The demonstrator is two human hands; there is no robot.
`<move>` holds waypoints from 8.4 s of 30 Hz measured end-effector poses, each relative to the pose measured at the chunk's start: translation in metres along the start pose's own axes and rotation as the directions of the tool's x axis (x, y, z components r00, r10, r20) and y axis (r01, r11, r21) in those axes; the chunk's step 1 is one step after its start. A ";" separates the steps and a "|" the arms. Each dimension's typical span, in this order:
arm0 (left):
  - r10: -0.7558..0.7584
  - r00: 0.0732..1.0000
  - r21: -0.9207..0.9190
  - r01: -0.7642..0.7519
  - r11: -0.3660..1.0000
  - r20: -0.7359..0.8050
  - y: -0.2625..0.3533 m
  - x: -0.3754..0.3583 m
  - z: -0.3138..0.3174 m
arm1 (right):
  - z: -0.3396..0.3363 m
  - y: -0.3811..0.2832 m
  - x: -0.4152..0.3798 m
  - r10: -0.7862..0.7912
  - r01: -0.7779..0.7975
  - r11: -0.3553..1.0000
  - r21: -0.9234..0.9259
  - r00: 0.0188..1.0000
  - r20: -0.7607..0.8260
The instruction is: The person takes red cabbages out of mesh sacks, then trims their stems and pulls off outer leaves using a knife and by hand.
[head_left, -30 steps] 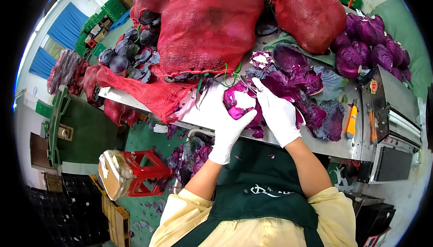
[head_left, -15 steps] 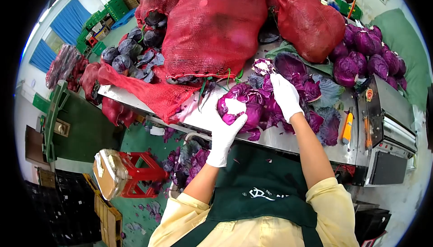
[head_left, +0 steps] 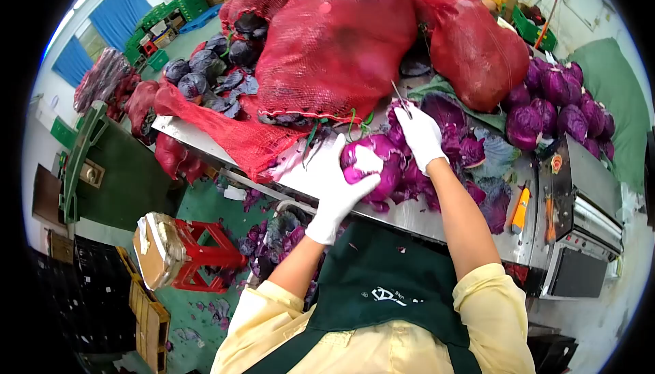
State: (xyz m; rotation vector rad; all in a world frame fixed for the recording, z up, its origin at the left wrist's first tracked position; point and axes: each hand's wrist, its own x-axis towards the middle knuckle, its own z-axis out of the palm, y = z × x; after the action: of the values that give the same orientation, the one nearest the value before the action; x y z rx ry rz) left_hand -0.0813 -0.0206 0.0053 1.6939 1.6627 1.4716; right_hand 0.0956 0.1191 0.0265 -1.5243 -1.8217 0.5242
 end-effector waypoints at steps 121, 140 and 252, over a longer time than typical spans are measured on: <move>-0.047 0.951 -0.118 0.087 0.989 0.304 -0.018 0.008 -0.037 | -0.068 -0.019 -0.047 -0.085 -0.066 0.936 0.345 0.911 0.403; -0.539 0.749 -0.858 0.506 0.088 0.386 -0.097 0.001 -0.051 | -0.009 0.038 -0.056 0.093 -0.071 0.992 -0.106 0.971 0.219; 0.140 0.680 0.359 -0.537 0.763 0.720 -0.004 0.034 0.056 | -0.027 0.081 -0.099 0.304 -0.170 0.855 -0.490 0.930 0.207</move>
State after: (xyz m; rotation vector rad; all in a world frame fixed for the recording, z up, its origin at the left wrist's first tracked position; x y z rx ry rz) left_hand -0.0450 0.0327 -0.0068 2.5789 1.4359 0.3290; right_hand 0.1774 0.0385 -0.0354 -2.1159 -2.0886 0.4529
